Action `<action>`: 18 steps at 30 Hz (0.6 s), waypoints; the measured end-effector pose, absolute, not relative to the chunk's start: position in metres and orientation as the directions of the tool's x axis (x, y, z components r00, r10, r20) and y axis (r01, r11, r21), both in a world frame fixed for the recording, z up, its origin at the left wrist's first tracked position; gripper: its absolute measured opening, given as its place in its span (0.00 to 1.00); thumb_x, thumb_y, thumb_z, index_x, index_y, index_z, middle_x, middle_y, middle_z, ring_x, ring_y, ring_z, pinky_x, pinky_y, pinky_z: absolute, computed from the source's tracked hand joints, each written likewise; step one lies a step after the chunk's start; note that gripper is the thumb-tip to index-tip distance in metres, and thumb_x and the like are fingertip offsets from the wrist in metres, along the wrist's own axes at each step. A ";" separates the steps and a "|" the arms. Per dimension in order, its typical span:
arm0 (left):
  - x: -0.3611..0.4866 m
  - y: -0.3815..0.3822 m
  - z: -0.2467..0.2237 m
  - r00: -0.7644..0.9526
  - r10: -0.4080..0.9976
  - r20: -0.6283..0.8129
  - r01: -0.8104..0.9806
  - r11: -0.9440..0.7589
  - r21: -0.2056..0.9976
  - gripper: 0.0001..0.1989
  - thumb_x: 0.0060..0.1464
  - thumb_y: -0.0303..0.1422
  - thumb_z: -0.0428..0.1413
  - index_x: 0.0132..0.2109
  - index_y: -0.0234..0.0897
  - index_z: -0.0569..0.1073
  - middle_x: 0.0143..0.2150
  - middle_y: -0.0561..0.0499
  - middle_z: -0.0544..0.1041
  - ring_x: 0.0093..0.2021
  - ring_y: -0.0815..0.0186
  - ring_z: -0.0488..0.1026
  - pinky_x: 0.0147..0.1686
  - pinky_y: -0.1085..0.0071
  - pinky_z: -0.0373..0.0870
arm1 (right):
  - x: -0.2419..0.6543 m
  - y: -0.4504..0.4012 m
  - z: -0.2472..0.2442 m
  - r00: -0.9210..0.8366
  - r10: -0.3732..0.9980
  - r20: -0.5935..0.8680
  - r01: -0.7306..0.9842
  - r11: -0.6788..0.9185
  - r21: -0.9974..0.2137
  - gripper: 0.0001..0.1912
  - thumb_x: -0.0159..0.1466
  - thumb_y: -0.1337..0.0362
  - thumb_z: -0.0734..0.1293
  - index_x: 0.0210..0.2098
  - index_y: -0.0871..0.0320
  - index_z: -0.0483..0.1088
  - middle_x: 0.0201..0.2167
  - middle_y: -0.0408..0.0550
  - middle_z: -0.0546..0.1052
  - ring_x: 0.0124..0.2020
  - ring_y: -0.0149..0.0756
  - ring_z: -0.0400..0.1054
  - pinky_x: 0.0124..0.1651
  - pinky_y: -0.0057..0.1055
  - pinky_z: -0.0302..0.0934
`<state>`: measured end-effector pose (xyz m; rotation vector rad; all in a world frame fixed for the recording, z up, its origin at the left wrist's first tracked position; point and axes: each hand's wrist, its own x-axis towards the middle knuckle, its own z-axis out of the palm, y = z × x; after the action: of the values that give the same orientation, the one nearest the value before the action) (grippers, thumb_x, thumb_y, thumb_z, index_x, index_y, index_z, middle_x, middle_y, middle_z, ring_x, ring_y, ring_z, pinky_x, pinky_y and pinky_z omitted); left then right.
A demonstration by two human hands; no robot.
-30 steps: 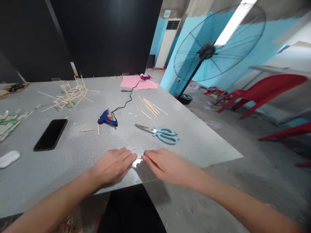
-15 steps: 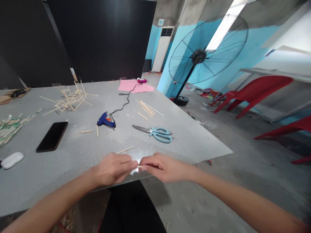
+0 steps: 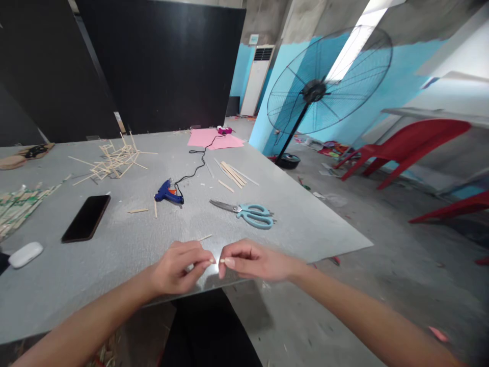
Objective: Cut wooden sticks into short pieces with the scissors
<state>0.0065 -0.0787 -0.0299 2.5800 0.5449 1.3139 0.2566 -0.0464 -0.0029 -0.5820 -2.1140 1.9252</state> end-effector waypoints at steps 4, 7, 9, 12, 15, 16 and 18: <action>0.002 -0.081 -0.029 0.299 0.666 0.683 0.251 -0.746 0.617 0.10 0.71 0.32 0.50 0.43 0.35 0.75 0.31 0.51 0.74 0.27 0.71 0.66 0.27 0.74 0.63 | 0.239 -0.031 -0.009 -0.853 0.522 0.032 -0.028 0.015 -0.999 0.26 0.71 0.40 0.63 0.32 0.56 0.68 0.17 0.31 0.52 0.19 0.27 0.44 0.24 0.29 0.42; -0.003 -0.078 -0.031 0.217 0.790 0.574 0.263 -0.613 0.745 0.15 0.72 0.39 0.49 0.40 0.36 0.73 0.30 0.53 0.70 0.27 0.70 0.64 0.28 0.73 0.62 | 0.221 -0.009 -0.004 -0.752 0.645 0.135 0.021 0.228 -0.973 0.30 0.69 0.38 0.64 0.25 0.55 0.58 0.21 0.35 0.55 0.23 0.28 0.48 0.27 0.30 0.43; -0.007 -0.072 -0.034 0.150 0.854 0.498 0.252 -0.520 0.816 0.18 0.71 0.44 0.48 0.36 0.37 0.71 0.29 0.54 0.67 0.27 0.70 0.62 0.28 0.72 0.62 | 0.209 0.007 -0.002 -0.664 0.709 0.238 0.042 0.353 -0.935 0.32 0.69 0.36 0.62 0.22 0.54 0.54 0.21 0.36 0.53 0.24 0.29 0.46 0.28 0.31 0.42; -0.014 -0.057 -0.038 0.020 0.917 0.399 0.193 -0.395 0.898 0.24 0.70 0.48 0.45 0.29 0.39 0.62 0.25 0.56 0.59 0.25 0.69 0.55 0.26 0.71 0.57 | 0.195 0.028 -0.009 -0.541 0.766 0.348 0.003 0.416 -0.910 0.33 0.70 0.35 0.59 0.21 0.53 0.53 0.20 0.37 0.52 0.23 0.30 0.46 0.29 0.33 0.42; -0.020 -0.043 -0.039 -0.055 0.946 0.318 0.145 -0.308 0.940 0.25 0.70 0.49 0.39 0.26 0.42 0.49 0.22 0.58 0.47 0.22 0.69 0.46 0.23 0.70 0.51 | 0.192 0.040 -0.026 -0.519 0.788 0.331 -0.020 0.376 -0.926 0.34 0.70 0.35 0.59 0.21 0.53 0.53 0.19 0.38 0.53 0.23 0.31 0.46 0.28 0.34 0.43; -0.022 -0.039 -0.038 -0.062 0.953 0.298 0.136 -0.288 0.948 0.24 0.69 0.49 0.37 0.27 0.43 0.46 0.21 0.59 0.45 0.22 0.68 0.44 0.23 0.69 0.50 | 0.193 0.042 -0.032 -0.529 0.790 0.311 -0.016 0.357 -0.934 0.34 0.70 0.35 0.59 0.20 0.53 0.52 0.19 0.39 0.53 0.23 0.31 0.46 0.28 0.34 0.42; -0.024 -0.034 -0.038 -0.062 0.962 0.267 0.140 -0.257 0.956 0.23 0.68 0.48 0.36 0.26 0.43 0.44 0.21 0.58 0.43 0.21 0.68 0.43 0.22 0.68 0.50 | 0.197 0.046 -0.041 -0.538 0.795 0.280 -0.003 0.330 -0.944 0.35 0.69 0.34 0.59 0.19 0.53 0.50 0.17 0.39 0.52 0.22 0.31 0.45 0.27 0.34 0.41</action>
<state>-0.0240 -0.0340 -0.0381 1.4667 1.2306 1.4018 0.1967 0.0460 -0.0409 -0.7031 -1.8142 1.2904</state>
